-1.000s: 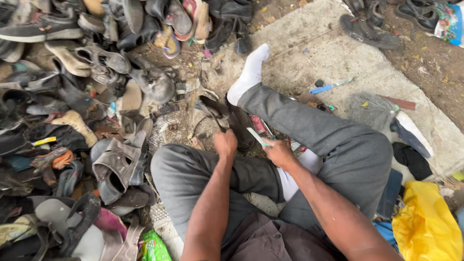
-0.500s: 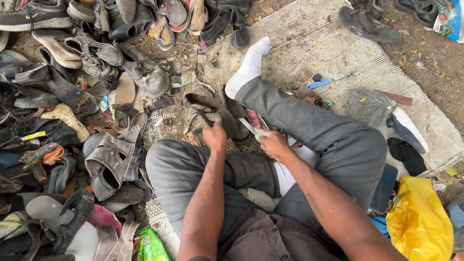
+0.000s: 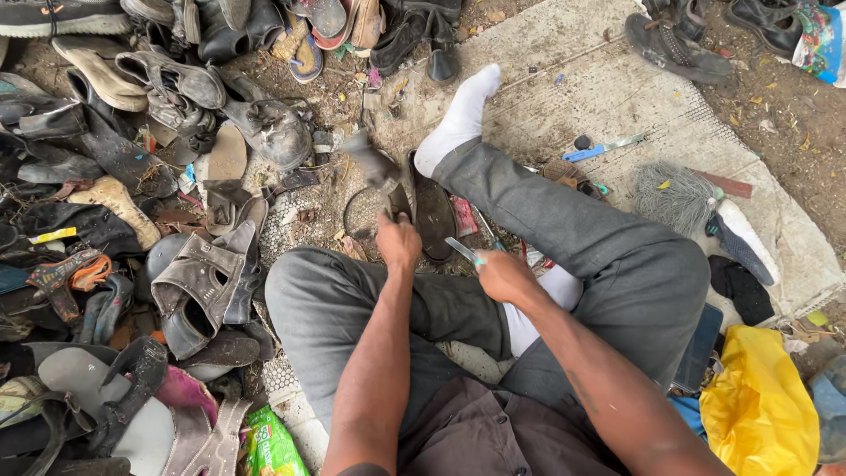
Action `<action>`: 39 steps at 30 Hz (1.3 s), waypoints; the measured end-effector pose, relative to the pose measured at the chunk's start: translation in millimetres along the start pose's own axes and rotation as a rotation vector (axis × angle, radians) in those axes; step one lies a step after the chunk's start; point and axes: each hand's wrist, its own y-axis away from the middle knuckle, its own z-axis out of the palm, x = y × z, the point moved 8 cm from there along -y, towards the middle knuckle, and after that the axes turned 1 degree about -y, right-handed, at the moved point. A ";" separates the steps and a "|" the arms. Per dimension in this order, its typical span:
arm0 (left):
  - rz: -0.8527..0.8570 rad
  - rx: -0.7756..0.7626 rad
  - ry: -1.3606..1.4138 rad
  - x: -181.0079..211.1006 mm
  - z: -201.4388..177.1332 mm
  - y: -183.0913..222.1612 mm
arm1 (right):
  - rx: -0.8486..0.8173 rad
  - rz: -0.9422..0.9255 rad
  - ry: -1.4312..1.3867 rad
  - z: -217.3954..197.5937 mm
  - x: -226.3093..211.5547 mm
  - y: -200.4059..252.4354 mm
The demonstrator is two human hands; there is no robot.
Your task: The person repairs a shoe by prying off the damaged sole using a tool, scraping the inner surfaces, and then reattaching or adjusting the shoe components while sitting on the ground among various other shoes.
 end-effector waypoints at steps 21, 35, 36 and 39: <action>0.616 -0.202 -0.679 61.5 22.1 16.4 | -0.279 0.360 -1.426 20.3 20.2 -24.7; 0.148 -0.037 -0.242 48.2 -6.5 -14.3 | 0.181 0.523 -1.179 60.4 39.6 -43.5; 0.130 0.027 -0.256 49.4 -16.2 -21.1 | 0.182 0.520 -1.178 61.3 41.5 -37.0; 0.166 0.131 -0.316 50.2 -39.5 -47.4 | 0.412 0.258 -0.797 32.2 41.3 -22.1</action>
